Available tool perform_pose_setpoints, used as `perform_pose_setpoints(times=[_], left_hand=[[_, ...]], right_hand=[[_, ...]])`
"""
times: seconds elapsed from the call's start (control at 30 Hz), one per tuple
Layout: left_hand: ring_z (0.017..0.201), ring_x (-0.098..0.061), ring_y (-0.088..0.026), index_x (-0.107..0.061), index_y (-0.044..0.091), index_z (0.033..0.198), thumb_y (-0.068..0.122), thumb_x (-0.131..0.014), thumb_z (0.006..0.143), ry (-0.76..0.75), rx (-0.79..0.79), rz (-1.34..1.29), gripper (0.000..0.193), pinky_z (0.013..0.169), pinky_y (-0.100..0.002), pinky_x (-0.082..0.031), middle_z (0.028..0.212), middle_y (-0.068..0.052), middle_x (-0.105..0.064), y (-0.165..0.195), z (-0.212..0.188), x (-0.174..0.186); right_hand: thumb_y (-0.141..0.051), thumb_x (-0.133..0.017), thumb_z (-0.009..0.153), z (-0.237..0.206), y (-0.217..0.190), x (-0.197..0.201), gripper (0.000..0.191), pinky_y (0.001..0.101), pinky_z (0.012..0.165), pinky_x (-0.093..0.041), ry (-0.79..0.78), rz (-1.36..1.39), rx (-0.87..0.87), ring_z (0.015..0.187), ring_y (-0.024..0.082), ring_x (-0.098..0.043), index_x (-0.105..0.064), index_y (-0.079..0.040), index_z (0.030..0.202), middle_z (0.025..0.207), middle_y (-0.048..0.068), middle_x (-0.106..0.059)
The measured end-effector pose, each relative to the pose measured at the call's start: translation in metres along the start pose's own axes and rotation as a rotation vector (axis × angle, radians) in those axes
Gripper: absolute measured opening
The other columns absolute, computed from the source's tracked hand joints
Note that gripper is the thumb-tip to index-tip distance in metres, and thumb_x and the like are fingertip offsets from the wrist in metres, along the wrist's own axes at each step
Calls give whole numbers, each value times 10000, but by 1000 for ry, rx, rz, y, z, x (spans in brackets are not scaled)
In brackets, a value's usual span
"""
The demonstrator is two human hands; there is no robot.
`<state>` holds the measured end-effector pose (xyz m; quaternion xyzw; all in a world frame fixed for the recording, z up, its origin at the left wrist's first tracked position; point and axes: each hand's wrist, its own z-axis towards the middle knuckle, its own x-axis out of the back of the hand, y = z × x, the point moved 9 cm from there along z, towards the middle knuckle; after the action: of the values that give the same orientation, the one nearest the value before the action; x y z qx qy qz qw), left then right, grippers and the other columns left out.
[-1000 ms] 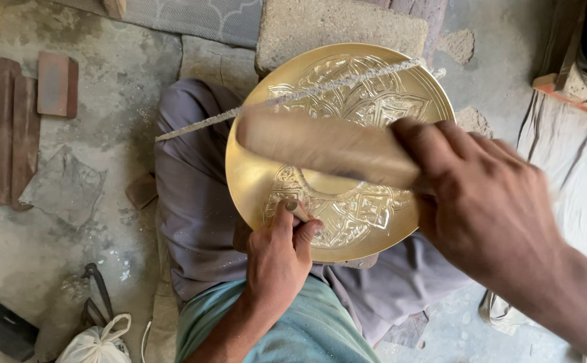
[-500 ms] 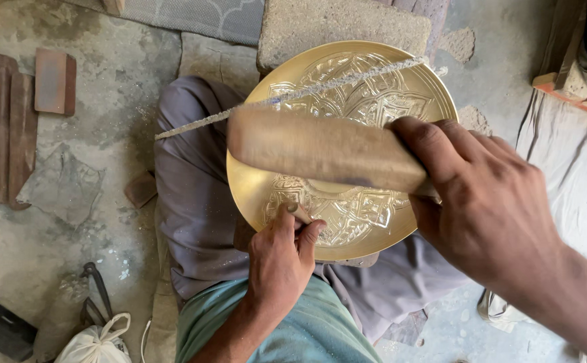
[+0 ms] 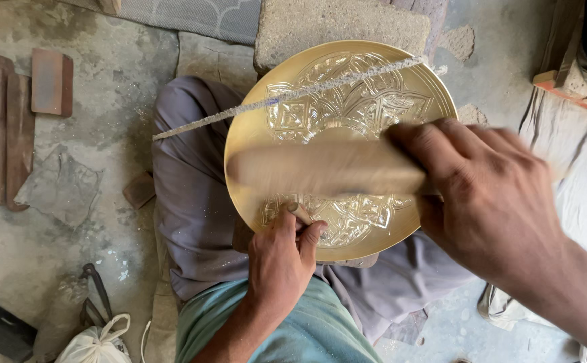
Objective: The person sits on the floor holding an engraved brass plate steady with one hand while striking a small punch placed on the design with a wooden mallet, working the decorative pattern across the plate. The person repositions the punch and rotates the plate to continue embossing different sections of the floral motif.
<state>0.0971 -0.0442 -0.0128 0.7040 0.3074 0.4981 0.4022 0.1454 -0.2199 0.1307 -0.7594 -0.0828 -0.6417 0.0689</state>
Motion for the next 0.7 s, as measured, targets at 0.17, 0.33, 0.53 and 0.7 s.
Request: perform_pose_setpoints(times=[0.17, 0.33, 0.53, 0.7], left_hand=[[660, -714, -331, -596, 17, 898, 233, -740, 922, -21, -8, 47, 261, 604, -469, -513, 741, -123, -726, -1, 3, -2], [667, -701, -362, -589, 4, 887, 266, -745, 911, -42, 5, 69, 306, 607, -492, -502, 723, -142, -720, -5, 3, -6], [684, -707, -364, -590, 30, 877, 278, -755, 916, -53, 15, 101, 300, 620, -495, -507, 743, -141, -730, -6, 5, -9], [689, -710, -362, -584, 27, 911, 270, -746, 907, -76, 11, 85, 292, 611, -504, -499, 735, -127, -737, -1, 4, -10]], right_hand=[[-192, -684, 970, 1, -18, 12, 238, 421, 880, -557, 127, -305, 172, 928, 232, -747, -686, -195, 1208, 1016, 37, -757], [-153, -670, 963, 9, 0, 1, 335, 346, 802, -543, -51, -123, -13, 846, 179, -719, -666, -168, 1298, 1014, 23, -745], [-119, -683, 900, 7, -3, 7, 325, 366, 863, -539, 98, -146, 74, 855, 184, -727, -697, -187, 1217, 998, -2, -762], [-195, -671, 965, 8, -12, -5, 267, 357, 824, -525, 30, -451, 184, 850, 191, -729, -718, -249, 1222, 938, -3, -761]])
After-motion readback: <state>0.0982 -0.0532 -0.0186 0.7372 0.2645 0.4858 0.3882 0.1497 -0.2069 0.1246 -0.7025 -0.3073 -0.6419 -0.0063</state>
